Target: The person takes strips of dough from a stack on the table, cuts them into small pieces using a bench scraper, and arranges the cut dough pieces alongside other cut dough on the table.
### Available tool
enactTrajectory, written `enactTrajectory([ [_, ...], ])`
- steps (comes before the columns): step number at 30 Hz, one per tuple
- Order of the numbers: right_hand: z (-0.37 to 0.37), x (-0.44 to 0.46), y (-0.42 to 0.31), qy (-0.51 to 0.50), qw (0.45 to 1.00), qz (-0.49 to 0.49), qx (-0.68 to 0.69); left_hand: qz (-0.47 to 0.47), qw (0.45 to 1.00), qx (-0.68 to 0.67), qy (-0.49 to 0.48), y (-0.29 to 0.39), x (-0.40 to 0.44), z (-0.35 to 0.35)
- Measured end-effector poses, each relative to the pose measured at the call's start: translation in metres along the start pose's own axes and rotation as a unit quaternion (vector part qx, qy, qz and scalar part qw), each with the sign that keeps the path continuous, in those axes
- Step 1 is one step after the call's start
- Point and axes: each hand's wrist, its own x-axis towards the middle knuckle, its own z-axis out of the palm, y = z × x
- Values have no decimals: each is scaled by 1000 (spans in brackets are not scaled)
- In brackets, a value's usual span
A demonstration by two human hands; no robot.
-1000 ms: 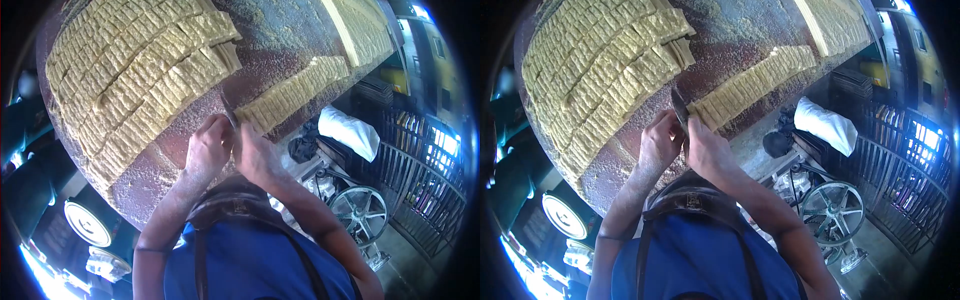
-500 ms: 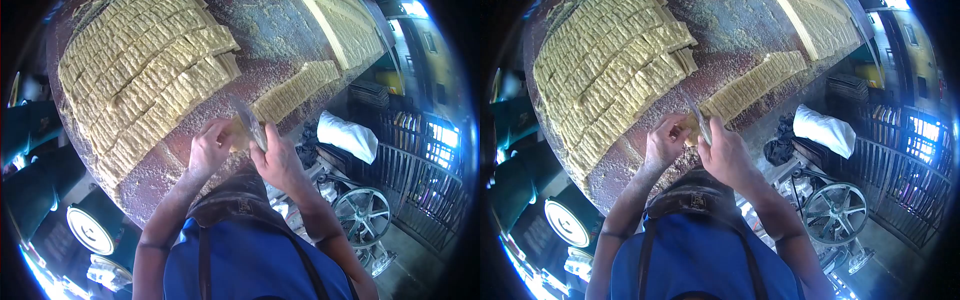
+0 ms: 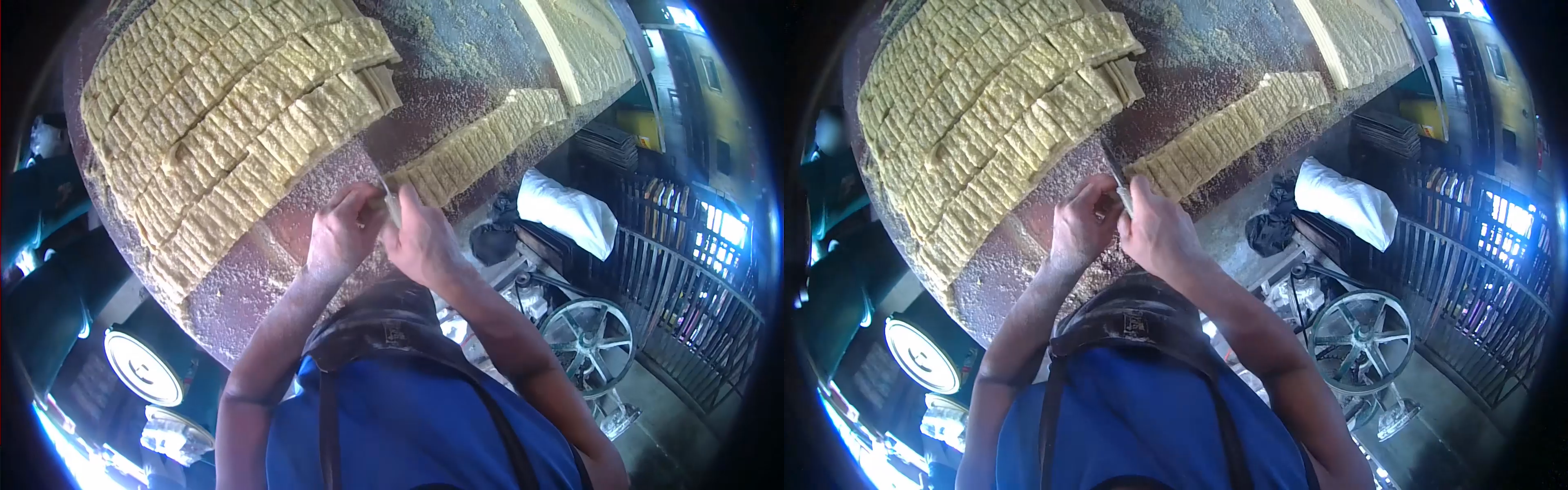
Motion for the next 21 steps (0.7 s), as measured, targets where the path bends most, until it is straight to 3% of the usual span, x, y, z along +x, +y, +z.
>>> enactTrajectory([
  [4,-19,-10,7,21,999,-20,40,44,999,9,28,-7,0,1],
  [7,-27,-35,-7,47,997,-26,51,-46,998,-44,10,7,-6,-11],
  [14,-15,-58,-11,15,1000,8,0,-11,999,-50,13,-5,-8,-6],
  [16,-14,-55,-13,-13,999,47,13,7,1000,-25,10,-5,-7,-8],
  [19,18,-18,0,28,1000,8,-6,-14,1000,-9,-11,-5,-1,-9],
  [21,11,-1,-2,-1,999,31,21,1,1000,-7,3,-8,-3,-5],
])
